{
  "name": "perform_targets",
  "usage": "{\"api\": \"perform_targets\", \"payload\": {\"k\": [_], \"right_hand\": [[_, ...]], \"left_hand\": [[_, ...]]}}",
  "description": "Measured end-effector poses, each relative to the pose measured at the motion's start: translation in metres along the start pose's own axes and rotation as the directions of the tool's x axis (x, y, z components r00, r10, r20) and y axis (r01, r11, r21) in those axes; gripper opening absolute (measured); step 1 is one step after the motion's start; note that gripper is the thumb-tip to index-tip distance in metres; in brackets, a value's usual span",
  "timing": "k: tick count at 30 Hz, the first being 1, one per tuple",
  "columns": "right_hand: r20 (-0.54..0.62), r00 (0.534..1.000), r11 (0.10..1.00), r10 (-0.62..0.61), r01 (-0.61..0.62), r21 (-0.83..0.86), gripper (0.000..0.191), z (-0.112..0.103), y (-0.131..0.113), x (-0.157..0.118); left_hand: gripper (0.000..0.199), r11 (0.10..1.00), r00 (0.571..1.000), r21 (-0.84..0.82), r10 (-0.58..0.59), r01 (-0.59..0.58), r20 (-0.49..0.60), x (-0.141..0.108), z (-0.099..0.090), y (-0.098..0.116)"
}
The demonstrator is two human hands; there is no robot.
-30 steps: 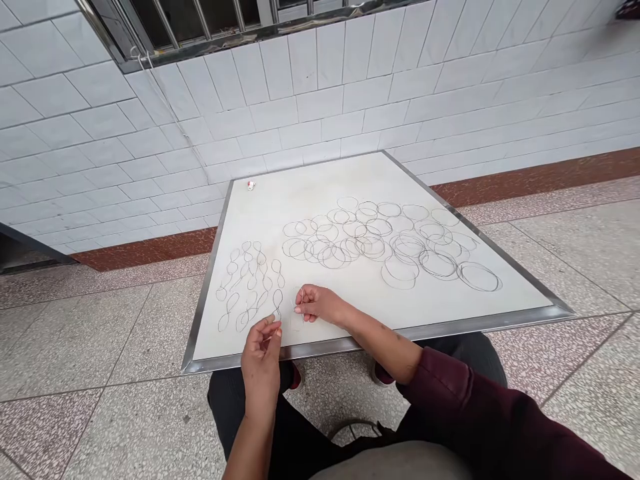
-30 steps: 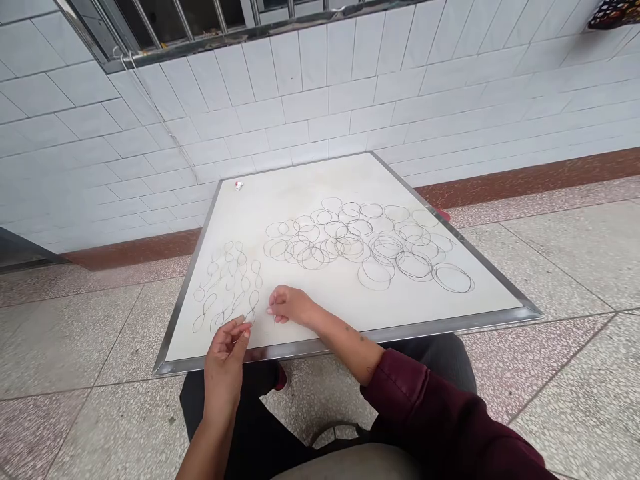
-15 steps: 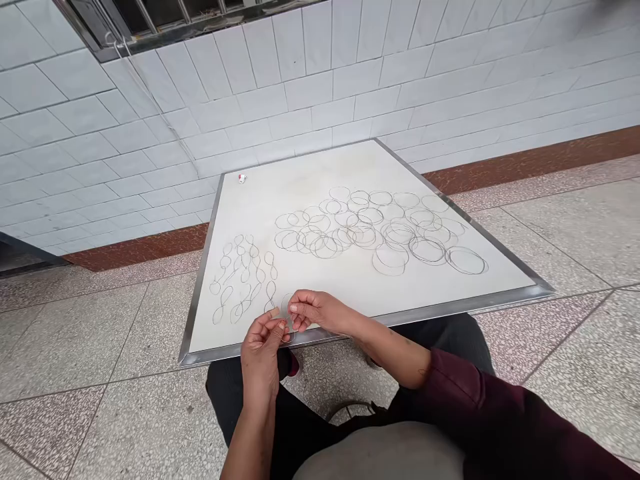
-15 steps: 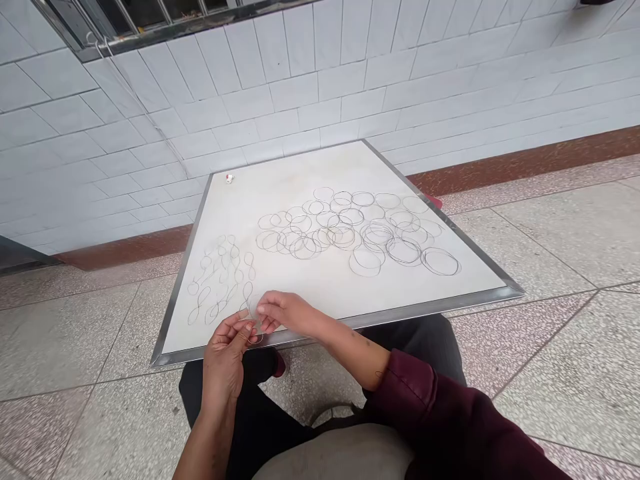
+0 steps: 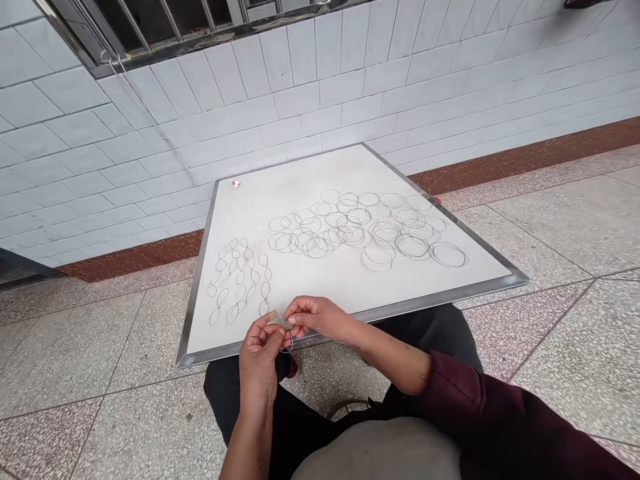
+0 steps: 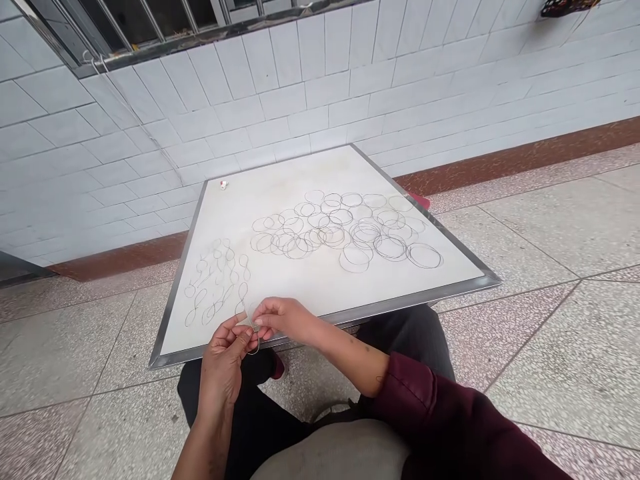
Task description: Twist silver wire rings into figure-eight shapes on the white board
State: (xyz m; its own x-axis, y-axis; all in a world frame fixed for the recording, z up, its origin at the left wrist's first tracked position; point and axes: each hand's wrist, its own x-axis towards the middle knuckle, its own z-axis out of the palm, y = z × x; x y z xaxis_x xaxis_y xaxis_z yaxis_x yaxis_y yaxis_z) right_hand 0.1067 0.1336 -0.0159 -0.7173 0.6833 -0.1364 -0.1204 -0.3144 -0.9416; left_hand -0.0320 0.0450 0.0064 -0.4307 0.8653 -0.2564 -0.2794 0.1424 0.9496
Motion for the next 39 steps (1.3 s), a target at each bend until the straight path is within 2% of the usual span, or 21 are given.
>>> {"api": "perform_targets", "payload": {"k": [4, 8, 13, 25, 32, 39], "right_hand": [[0.011, 1.000, 0.998, 0.003, -0.004, 0.061, 0.027, 0.000, 0.001, -0.008], [-0.018, 1.000, 1.000, -0.025, 0.025, -0.009, 0.023, 0.001, 0.003, -0.012], [0.006, 0.999, 0.998, -0.053, 0.053, -0.037, 0.022, 0.002, 0.006, -0.017], [0.033, 0.999, 0.999, -0.030, 0.029, 0.022, 0.035, 0.004, 0.005, -0.030], [0.023, 0.999, 0.999, -0.040, 0.039, 0.025, 0.039, 0.003, 0.004, -0.034], [0.041, 0.998, 0.998, -0.053, 0.053, 0.016, 0.036, 0.003, 0.005, -0.038]], "left_hand": [[0.052, 1.000, 1.000, 0.017, -0.011, 0.011, -0.001, -0.005, 0.000, 0.001], [0.052, 0.998, 0.999, 0.049, -0.026, 0.025, 0.022, -0.008, 0.001, 0.001], [0.051, 0.996, 0.996, 0.083, -0.043, 0.036, 0.081, -0.012, 0.002, -0.001], [0.046, 0.997, 0.992, 0.047, -0.061, 0.056, 0.109, -0.022, 0.007, -0.004], [0.046, 0.996, 0.984, 0.037, -0.090, 0.086, 0.156, -0.030, 0.008, 0.005], [0.046, 0.996, 0.990, 0.088, -0.029, 0.017, 0.139, -0.029, 0.005, 0.000]]}}
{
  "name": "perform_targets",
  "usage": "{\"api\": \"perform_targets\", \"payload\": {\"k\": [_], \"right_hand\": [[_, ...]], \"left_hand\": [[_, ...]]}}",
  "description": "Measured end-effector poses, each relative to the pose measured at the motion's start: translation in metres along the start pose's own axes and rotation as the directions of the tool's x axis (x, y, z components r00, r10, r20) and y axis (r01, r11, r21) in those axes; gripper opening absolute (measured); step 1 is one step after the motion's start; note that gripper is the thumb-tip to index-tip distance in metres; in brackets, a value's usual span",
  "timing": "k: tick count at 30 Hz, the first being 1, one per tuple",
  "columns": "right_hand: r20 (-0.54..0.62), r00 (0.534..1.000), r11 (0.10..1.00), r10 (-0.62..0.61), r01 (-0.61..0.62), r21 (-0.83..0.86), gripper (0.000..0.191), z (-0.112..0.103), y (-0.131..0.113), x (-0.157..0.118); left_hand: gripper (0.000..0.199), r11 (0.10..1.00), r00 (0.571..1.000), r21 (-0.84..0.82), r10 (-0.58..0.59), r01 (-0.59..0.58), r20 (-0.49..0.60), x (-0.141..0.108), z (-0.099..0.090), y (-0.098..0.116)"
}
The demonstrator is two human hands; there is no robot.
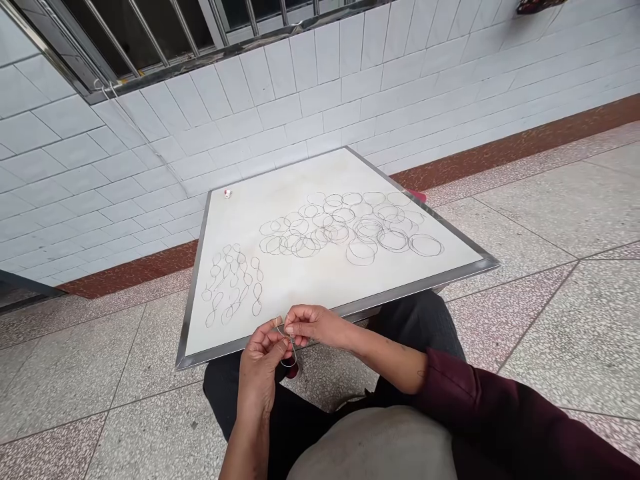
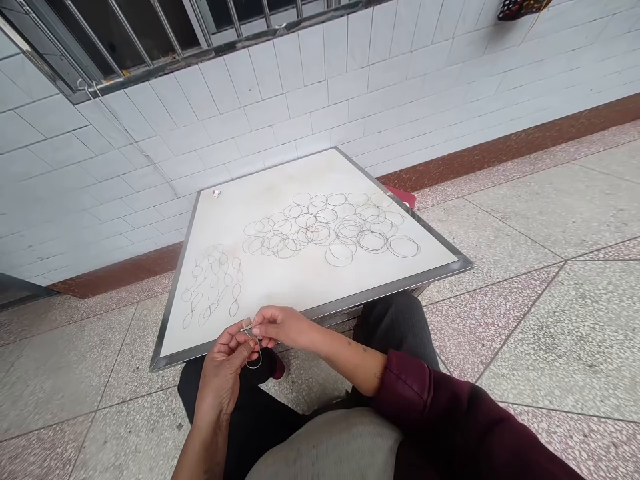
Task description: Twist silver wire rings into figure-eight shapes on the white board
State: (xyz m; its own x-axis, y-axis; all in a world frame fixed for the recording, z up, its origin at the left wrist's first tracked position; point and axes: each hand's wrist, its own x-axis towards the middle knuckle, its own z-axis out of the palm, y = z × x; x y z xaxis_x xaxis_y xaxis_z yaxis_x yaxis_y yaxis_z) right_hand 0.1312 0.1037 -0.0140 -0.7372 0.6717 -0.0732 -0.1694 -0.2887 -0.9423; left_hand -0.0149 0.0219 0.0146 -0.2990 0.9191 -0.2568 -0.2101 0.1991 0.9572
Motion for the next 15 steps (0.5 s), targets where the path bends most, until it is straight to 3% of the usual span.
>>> {"api": "perform_targets", "payload": {"k": [8, 15], "right_hand": [[-0.023, 1.000, 1.000, 0.013, -0.012, 0.020, 0.037, 0.001, 0.003, -0.002], [-0.081, 0.994, 0.990, 0.070, -0.059, 0.125, 0.039, 0.008, 0.002, -0.003]], "left_hand": [[0.047, 1.000, 0.999, 0.015, 0.010, -0.009, -0.042, -0.001, 0.002, -0.005], [0.033, 0.993, 0.989, 0.040, 0.111, -0.107, -0.100, -0.003, 0.007, -0.012]]}}
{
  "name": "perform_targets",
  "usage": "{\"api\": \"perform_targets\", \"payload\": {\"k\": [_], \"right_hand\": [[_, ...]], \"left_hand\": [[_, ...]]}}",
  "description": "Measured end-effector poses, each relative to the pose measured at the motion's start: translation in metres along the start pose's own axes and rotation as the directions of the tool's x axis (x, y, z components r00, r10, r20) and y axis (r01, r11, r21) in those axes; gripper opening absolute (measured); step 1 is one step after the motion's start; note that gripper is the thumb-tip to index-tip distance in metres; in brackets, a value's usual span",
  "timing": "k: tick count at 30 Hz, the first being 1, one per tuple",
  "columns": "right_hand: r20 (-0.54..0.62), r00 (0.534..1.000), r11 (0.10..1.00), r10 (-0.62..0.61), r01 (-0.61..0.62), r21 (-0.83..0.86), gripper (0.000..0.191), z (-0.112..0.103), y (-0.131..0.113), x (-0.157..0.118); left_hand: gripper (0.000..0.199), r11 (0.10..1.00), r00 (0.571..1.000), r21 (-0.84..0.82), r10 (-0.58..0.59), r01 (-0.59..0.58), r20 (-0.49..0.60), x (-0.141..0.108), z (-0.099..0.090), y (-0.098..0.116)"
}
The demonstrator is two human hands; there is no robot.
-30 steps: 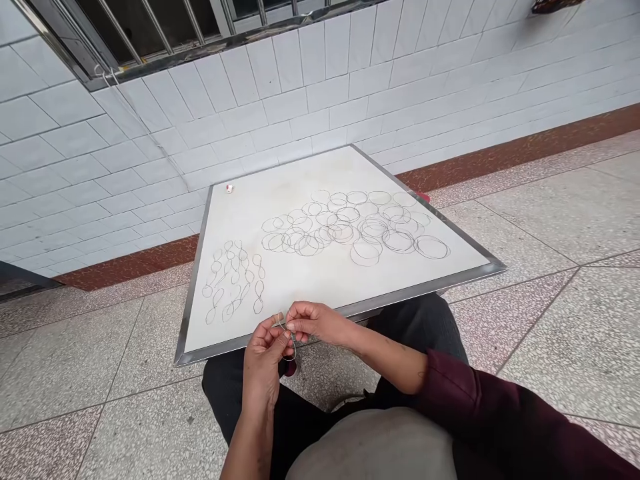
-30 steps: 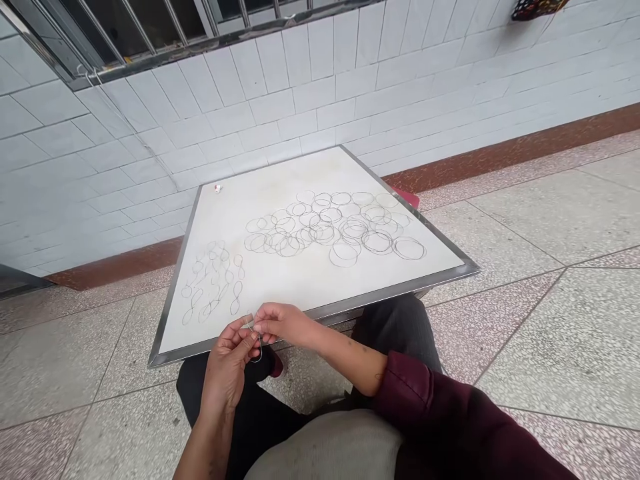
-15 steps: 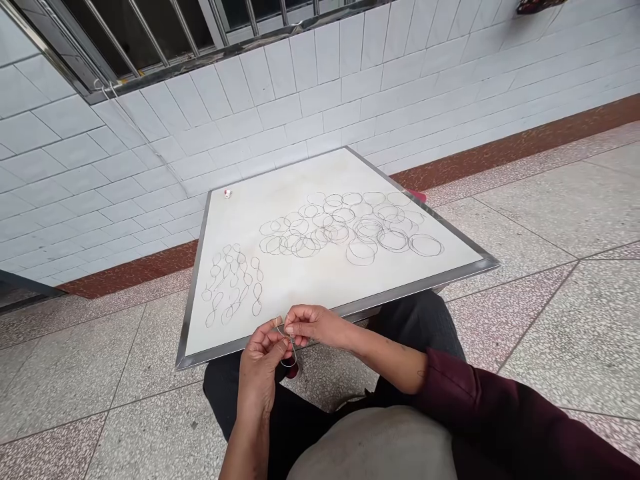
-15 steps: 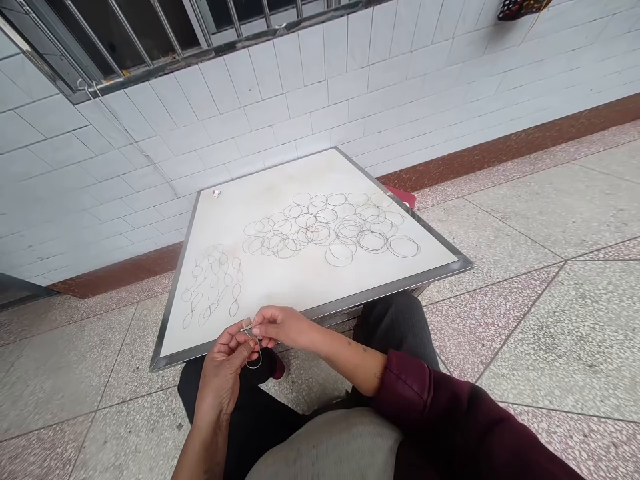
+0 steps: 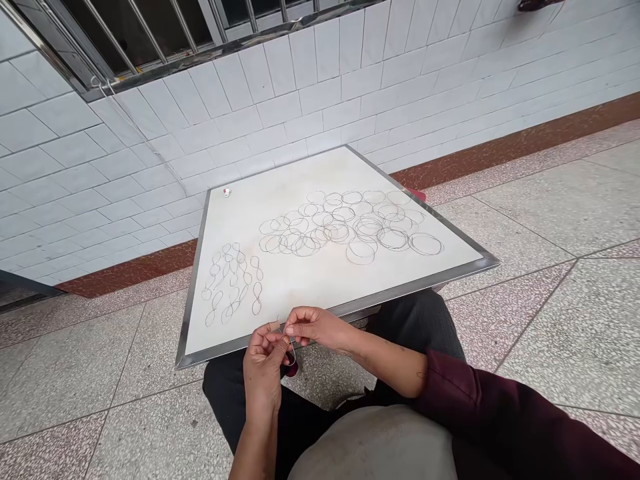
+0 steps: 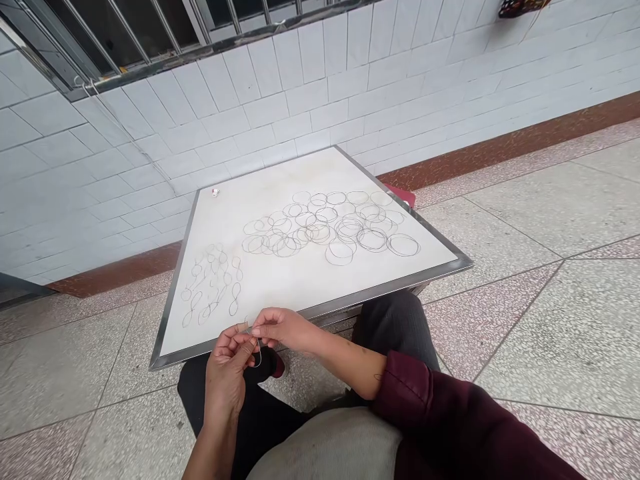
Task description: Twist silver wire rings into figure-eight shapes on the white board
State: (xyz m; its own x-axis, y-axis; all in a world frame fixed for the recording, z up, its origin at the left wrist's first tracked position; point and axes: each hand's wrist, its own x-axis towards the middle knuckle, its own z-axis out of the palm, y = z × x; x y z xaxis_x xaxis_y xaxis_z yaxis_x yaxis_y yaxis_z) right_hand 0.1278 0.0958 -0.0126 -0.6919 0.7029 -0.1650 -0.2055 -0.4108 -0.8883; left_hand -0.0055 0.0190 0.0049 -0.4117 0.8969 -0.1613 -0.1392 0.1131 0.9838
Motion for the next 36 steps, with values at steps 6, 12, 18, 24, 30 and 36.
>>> {"api": "perform_targets", "payload": {"k": [6, 12, 18, 24, 30, 36], "right_hand": [[-0.050, 0.999, 0.998, 0.007, -0.004, 0.064, 0.044, 0.005, 0.000, 0.000], [-0.074, 0.997, 0.993, 0.015, -0.006, 0.114, 0.045, 0.005, 0.006, 0.002], [-0.084, 0.996, 0.988, -0.016, 0.029, 0.153, 0.042, 0.004, 0.012, 0.003], [-0.078, 0.995, 0.987, -0.063, 0.074, 0.146, 0.035, 0.005, 0.016, 0.002], [-0.095, 0.995, 0.988, -0.038, 0.052, 0.149, 0.037, 0.002, 0.016, 0.002], [-0.039, 0.999, 0.987, 0.014, -0.008, 0.162, 0.039, -0.008, 0.013, -0.003]], "left_hand": [[0.028, 0.996, 0.998, -0.081, -0.046, 0.043, -0.036, -0.004, 0.008, -0.002], [0.030, 0.994, 0.998, -0.098, -0.053, 0.049, -0.039, -0.006, 0.010, -0.002], [0.041, 0.997, 0.998, -0.076, -0.034, 0.030, -0.060, -0.005, 0.010, -0.003], [0.053, 0.997, 0.989, -0.069, -0.043, 0.034, -0.144, -0.003, 0.010, -0.010], [0.050, 0.995, 0.996, -0.063, -0.077, 0.075, -0.034, -0.004, 0.008, -0.007], [0.048, 0.995, 0.996, -0.041, -0.087, 0.087, 0.008, -0.003, 0.005, -0.007]]}}
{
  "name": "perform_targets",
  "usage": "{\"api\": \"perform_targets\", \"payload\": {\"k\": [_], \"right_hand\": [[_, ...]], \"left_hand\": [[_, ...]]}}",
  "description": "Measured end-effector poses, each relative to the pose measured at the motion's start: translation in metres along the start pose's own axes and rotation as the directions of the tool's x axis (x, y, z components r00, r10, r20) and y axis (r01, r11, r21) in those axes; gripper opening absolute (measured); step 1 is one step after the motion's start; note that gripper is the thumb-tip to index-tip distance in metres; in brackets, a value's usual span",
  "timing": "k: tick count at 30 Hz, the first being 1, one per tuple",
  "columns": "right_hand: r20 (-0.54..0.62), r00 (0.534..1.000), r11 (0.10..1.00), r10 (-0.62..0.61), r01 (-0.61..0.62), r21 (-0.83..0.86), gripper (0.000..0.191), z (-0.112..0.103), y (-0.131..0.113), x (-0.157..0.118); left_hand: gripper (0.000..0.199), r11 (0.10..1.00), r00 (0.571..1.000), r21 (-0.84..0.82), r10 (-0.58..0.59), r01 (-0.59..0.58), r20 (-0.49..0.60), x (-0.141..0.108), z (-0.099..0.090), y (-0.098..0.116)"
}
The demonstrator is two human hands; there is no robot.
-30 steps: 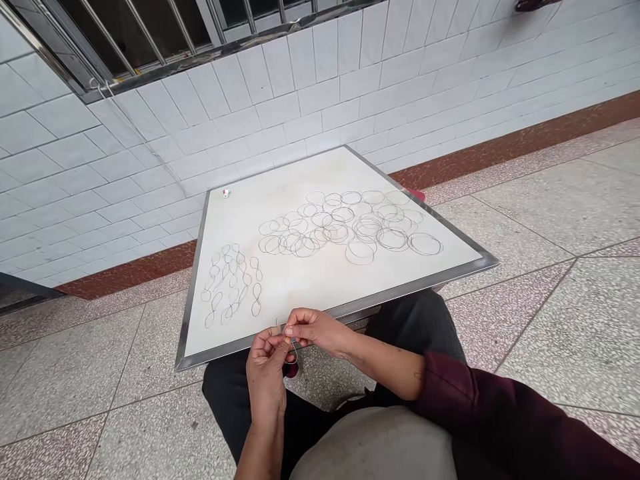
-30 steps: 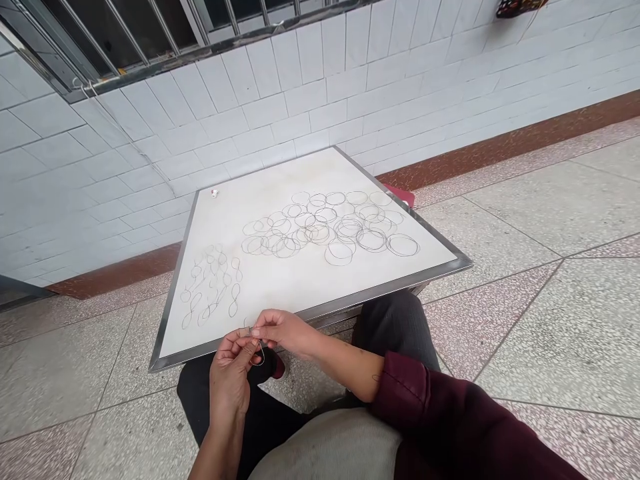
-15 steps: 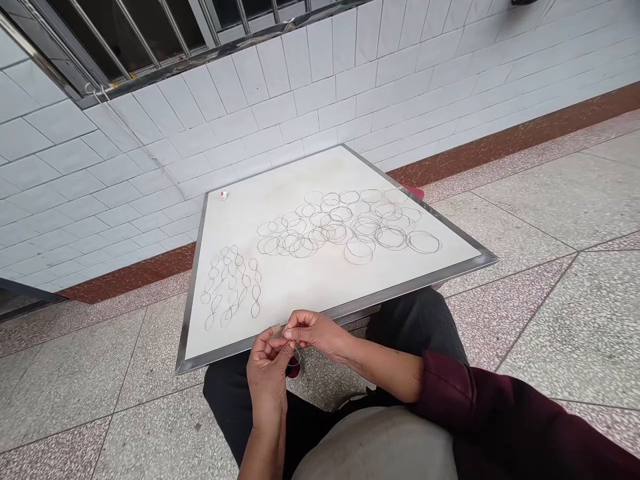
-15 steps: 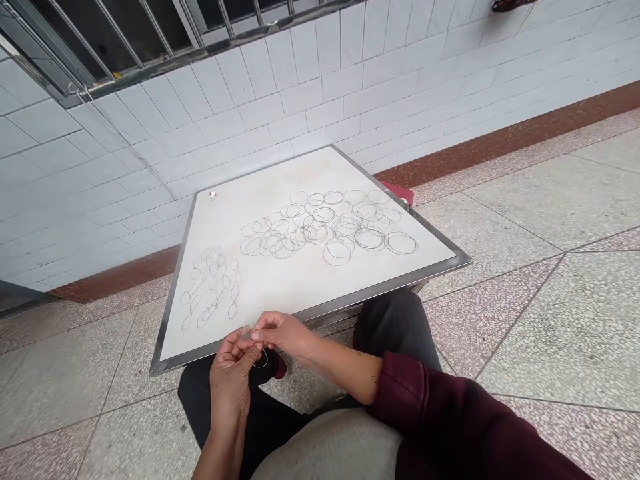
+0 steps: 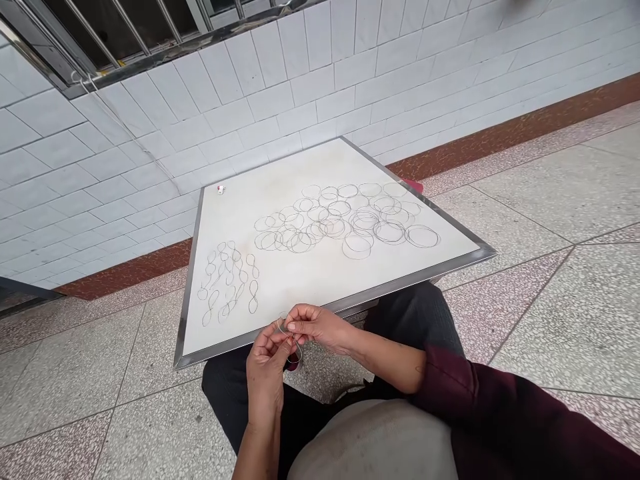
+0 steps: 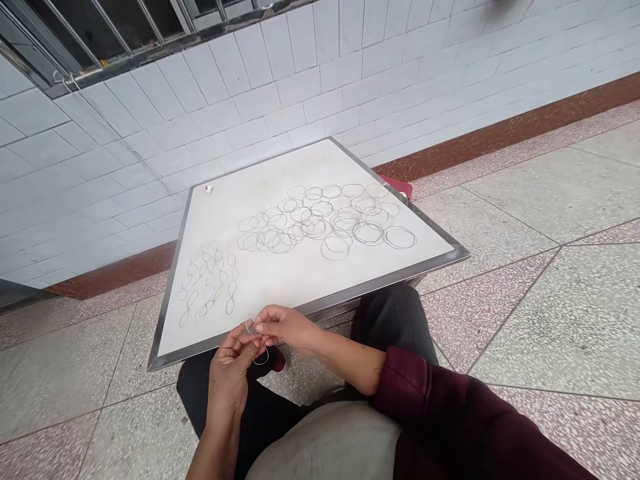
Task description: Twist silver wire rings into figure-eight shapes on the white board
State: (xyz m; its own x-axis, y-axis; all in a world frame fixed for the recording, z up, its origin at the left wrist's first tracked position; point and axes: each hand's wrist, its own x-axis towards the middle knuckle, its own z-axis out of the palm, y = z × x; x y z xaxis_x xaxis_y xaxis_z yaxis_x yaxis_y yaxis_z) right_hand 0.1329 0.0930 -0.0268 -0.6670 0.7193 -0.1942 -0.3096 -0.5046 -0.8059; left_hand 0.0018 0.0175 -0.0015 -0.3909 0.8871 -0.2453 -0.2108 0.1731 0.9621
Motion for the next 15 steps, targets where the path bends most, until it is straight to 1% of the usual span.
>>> {"api": "perform_targets", "payload": {"k": [3, 6, 10, 15], "right_hand": [[0.029, 0.999, 1.000, 0.026, -0.026, -0.007, 0.037, -0.0049, -0.0027, -0.0033], [0.054, 0.998, 0.999, 0.024, -0.021, -0.043, 0.038, -0.0079, -0.0036, -0.0043], [0.066, 0.998, 0.994, -0.008, 0.015, -0.112, 0.040, -0.0101, -0.0017, -0.0020], [0.045, 0.996, 0.974, -0.079, 0.087, -0.210, 0.036, -0.0111, -0.0004, 0.0001]], "left_hand": [[0.047, 1.000, 1.000, 0.022, -0.015, 0.014, 0.024, 0.0010, -0.0037, 0.0002], [0.046, 0.999, 0.998, 0.051, -0.022, 0.019, 0.053, 0.0014, -0.0060, 0.0006], [0.047, 0.997, 0.999, 0.083, -0.007, 0.003, 0.046, 0.0012, -0.0056, 0.0006], [0.043, 0.991, 0.999, 0.133, 0.020, -0.026, 0.050, -0.0003, -0.0023, 0.0038]]}}
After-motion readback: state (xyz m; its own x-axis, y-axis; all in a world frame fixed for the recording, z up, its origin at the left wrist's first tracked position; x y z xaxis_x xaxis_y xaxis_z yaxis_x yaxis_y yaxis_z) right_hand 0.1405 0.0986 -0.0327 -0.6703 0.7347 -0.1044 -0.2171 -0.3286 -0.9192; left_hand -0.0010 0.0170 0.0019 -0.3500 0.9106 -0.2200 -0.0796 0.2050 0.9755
